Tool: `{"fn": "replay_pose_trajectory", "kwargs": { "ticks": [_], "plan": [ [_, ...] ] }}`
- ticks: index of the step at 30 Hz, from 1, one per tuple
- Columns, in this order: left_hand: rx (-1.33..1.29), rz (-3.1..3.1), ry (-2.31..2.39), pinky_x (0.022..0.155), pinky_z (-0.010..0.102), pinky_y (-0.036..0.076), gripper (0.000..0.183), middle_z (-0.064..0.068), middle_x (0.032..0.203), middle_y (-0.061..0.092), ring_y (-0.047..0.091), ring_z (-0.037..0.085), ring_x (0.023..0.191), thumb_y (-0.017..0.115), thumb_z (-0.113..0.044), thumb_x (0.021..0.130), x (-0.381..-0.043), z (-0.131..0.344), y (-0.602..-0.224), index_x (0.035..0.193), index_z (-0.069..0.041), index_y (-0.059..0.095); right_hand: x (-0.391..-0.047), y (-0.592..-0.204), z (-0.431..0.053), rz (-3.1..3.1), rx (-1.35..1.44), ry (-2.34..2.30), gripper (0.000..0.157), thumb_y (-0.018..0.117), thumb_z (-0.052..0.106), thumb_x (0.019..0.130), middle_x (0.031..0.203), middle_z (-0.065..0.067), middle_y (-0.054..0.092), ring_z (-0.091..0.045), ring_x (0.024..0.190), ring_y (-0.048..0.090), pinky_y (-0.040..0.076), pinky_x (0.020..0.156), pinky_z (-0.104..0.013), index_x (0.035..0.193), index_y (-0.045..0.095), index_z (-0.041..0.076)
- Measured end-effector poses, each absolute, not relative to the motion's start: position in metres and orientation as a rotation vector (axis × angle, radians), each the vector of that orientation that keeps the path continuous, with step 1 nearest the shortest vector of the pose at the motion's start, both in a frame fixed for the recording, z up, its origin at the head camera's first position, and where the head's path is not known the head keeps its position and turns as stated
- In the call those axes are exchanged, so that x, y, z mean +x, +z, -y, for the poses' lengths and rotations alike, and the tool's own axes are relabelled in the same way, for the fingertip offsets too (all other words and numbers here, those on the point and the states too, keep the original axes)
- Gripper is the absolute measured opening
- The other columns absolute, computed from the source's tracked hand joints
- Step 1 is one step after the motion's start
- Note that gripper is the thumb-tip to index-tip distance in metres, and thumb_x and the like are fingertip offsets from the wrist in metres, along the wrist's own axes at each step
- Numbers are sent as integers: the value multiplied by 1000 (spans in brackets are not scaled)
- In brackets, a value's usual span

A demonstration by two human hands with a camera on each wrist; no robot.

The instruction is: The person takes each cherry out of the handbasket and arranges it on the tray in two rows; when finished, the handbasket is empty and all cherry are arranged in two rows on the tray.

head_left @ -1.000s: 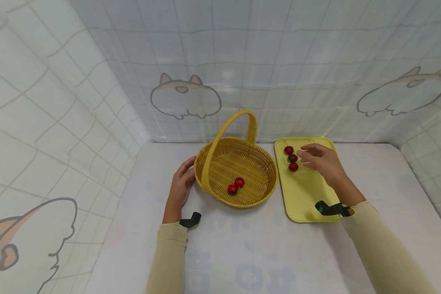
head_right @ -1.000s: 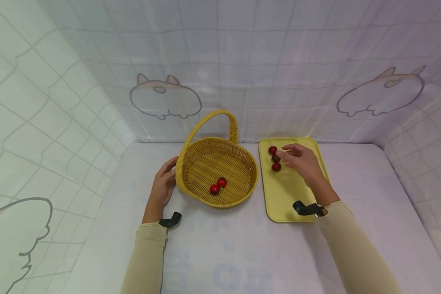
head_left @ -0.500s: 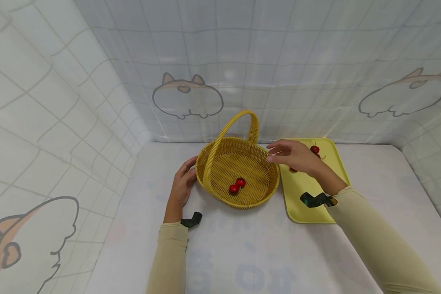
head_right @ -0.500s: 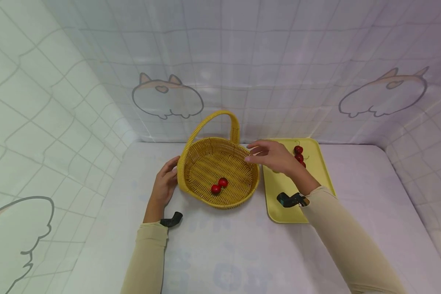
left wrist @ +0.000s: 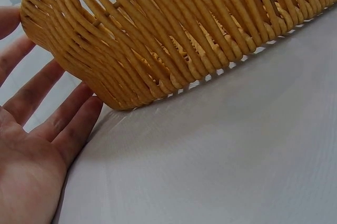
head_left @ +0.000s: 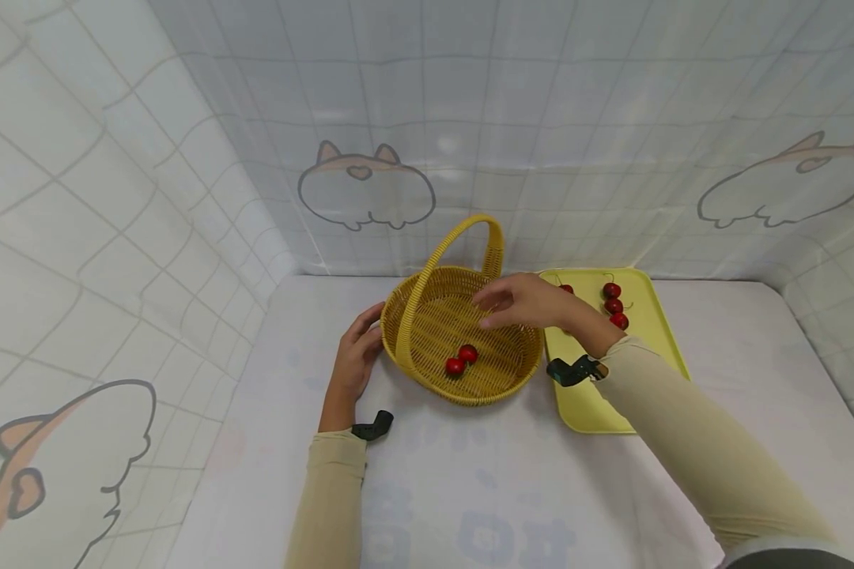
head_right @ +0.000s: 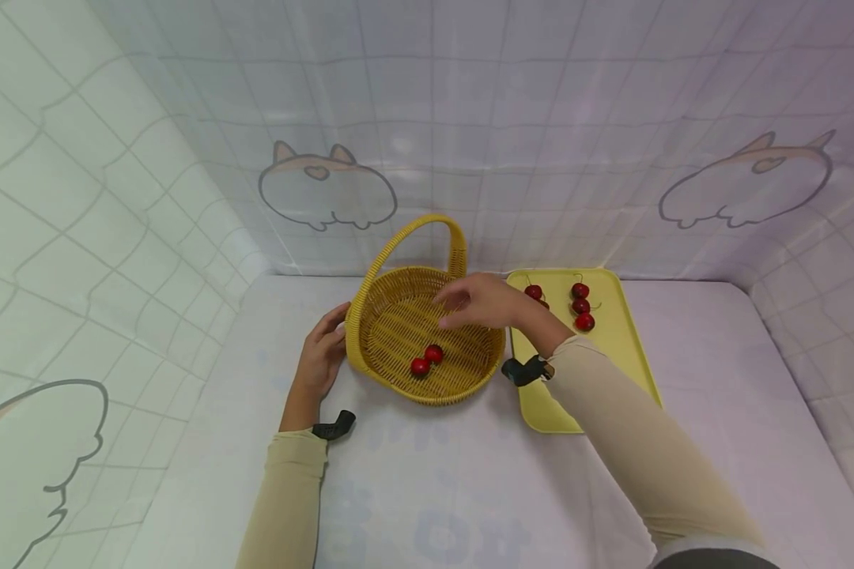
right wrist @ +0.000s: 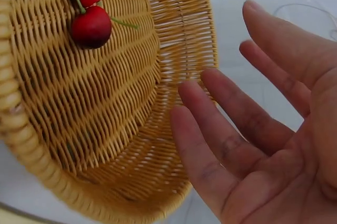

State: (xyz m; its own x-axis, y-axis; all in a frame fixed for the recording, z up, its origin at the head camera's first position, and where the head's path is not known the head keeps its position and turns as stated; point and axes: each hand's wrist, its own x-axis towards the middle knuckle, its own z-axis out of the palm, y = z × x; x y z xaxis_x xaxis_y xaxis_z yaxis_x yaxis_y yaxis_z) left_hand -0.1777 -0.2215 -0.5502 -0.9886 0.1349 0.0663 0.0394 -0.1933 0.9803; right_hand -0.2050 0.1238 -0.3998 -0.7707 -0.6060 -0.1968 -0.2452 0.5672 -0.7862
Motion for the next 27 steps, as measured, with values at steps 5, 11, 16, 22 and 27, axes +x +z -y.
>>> {"fn": "replay_pose_trajectory", "kwargs": {
  "ticks": [5,11,16,22,27],
  "plan": [
    [212,-1946,2378,102,25,50,48,8,153,47,57,18,128,57,-21,104,-177,222,-551,150,-11,51,-212,-402,-110,-2315,-789,-989,39,78,28,92,128,-6,71,-25,118,68,55,98,-40,128,71,16],
    [200,-1949,2376,103,25,49,48,8,154,46,57,18,129,57,-21,103,-177,222,-551,150,-12,51,-218,-408,-94,-2185,-784,-920,36,78,23,91,132,-9,69,-27,121,66,54,101,-40,126,73,15],
    [195,-1947,2380,104,25,49,48,8,154,46,56,18,130,57,-21,104,-178,222,-553,150,-11,50,-222,-416,-83,-2139,-809,-822,39,79,21,90,133,-6,68,-28,126,62,52,104,-40,128,73,13],
    [211,-1955,2377,104,25,49,47,8,153,47,56,17,129,56,-19,104,-177,221,-552,150,-11,50,-226,-429,-72,-2129,-833,-717,35,81,19,87,128,3,68,-21,119,59,50,101,-36,122,76,18],
    [211,-1960,2379,103,25,49,47,8,153,47,56,18,129,56,-20,104,-176,221,-552,150,-11,50,-227,-440,-63,-2128,-802,-645,34,82,15,86,129,6,66,-16,123,54,44,110,-39,118,78,25]
  ]
}}
